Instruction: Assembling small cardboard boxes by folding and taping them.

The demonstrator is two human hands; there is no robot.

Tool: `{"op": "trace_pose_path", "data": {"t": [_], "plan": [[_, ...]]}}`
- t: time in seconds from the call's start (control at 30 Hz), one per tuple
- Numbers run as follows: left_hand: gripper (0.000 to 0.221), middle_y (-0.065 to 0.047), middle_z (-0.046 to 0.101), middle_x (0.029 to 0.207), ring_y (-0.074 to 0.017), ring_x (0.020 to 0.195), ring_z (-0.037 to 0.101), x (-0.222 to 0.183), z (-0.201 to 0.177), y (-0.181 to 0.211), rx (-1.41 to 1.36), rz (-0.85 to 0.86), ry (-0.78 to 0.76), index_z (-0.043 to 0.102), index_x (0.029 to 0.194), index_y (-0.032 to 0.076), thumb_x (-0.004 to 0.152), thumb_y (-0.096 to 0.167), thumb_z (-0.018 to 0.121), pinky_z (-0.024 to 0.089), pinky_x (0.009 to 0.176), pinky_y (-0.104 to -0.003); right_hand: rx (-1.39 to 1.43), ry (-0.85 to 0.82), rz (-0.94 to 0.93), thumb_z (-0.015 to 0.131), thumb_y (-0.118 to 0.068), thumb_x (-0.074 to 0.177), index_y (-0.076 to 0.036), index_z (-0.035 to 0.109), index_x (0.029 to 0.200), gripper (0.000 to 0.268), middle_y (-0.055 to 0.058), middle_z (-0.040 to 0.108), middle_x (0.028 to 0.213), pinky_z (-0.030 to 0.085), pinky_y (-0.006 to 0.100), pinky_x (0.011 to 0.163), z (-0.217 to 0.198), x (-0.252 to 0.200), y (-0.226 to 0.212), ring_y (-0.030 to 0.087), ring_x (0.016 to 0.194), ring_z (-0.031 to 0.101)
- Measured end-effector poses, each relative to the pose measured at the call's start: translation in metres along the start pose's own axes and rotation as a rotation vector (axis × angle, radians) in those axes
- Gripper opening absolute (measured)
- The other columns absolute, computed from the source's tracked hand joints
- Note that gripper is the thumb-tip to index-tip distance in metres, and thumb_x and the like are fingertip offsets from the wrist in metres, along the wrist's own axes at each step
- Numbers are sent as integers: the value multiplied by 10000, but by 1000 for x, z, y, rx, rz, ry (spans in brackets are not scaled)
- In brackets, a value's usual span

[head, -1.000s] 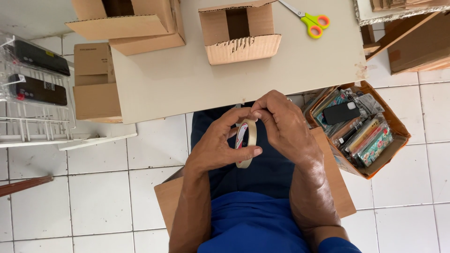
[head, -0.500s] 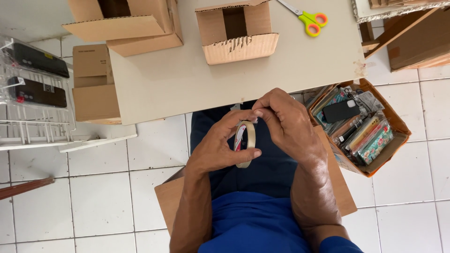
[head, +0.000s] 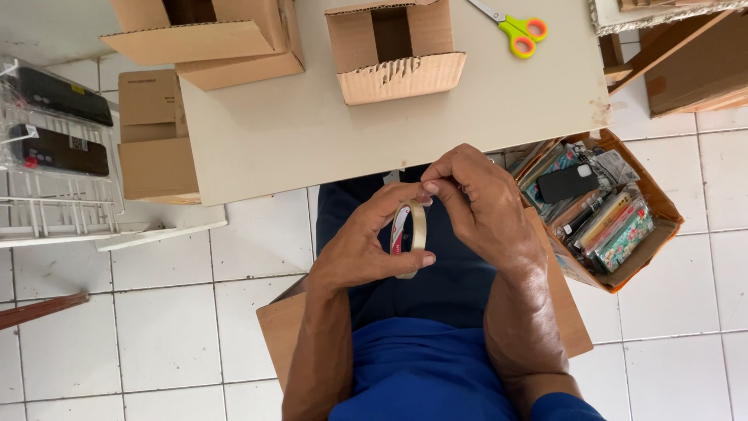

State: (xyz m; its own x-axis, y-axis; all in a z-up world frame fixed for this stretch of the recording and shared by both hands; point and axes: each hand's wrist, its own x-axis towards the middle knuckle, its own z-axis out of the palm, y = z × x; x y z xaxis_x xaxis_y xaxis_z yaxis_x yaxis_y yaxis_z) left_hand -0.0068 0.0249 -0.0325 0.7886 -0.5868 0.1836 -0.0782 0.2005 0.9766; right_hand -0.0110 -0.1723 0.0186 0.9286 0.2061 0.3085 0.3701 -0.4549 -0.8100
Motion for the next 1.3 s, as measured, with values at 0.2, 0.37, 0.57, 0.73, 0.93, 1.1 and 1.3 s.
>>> {"op": "trace_pose_path", "data": {"t": [0.2, 0.37, 0.57, 0.73, 0.93, 1.1, 1.3], "plan": [[767, -125, 584, 1279, -228, 1244, 523, -2, 1, -3, -59, -17, -24, 534, 1444, 26, 769, 83, 895, 419, 1126, -489, -13, 42, 20, 704, -47, 983, -84, 716, 984, 39, 49, 638, 782, 474, 316, 654, 7, 2, 5, 199, 651, 610], [839, -107, 567, 1296, -208, 1260, 491, -6, -8, -7, -186, -64, -11, 476, 1494, 38, 771, 79, 900, 413, 1111, -529, -39, 192, 103, 861, -150, 903, 38, 411, 1456, 737, 151, 650, 1039, 463, 326, 709, 9, 2, 21, 224, 807, 633], [768, -51, 518, 1433, -235, 1414, 521, -15, -18, 0, -167, -104, -16, 428, 1510, 149, 851, 107, 822, 412, 1208, -494, -479, 310, 38, 614, -7, 1067, 118, 630, 1262, 232, 269, 649, 1171, 481, 478, 834, -50, 36, 119, 383, 1000, 636], [776, -54, 510, 1454, -243, 1432, 503, -16, -23, -1, -193, -103, 36, 439, 1501, 159, 837, 49, 825, 383, 1225, -519, -689, 305, 242, 636, -22, 1035, 9, 685, 1181, 157, 239, 624, 1302, 429, 590, 838, -67, 81, 234, 445, 1143, 553], [735, -45, 545, 1440, -237, 1417, 529, -10, -24, 11, -200, -55, 163, 459, 1489, 122, 855, 28, 821, 343, 1270, -456, -969, 283, 212, 729, -137, 892, -58, 763, 1015, 150, 130, 658, 1235, 449, 526, 695, -71, 88, 335, 404, 1043, 526], [695, -27, 551, 1413, -218, 1413, 516, -7, -21, 26, -169, -25, 194, 477, 1464, 114, 860, 8, 803, 313, 1300, -440, -1130, 126, 425, 818, -99, 934, 54, 788, 1033, 185, 162, 567, 1198, 550, 485, 738, -66, 103, 279, 386, 1067, 492], [703, 3, 557, 1406, -244, 1429, 521, -11, -21, 45, -149, 9, 212, 472, 1477, 130, 869, 48, 815, 288, 1316, -455, -1232, -156, 481, 672, -93, 989, -82, 638, 1188, 203, 161, 637, 942, 509, 495, 533, -69, 98, 242, 437, 737, 647]]}}
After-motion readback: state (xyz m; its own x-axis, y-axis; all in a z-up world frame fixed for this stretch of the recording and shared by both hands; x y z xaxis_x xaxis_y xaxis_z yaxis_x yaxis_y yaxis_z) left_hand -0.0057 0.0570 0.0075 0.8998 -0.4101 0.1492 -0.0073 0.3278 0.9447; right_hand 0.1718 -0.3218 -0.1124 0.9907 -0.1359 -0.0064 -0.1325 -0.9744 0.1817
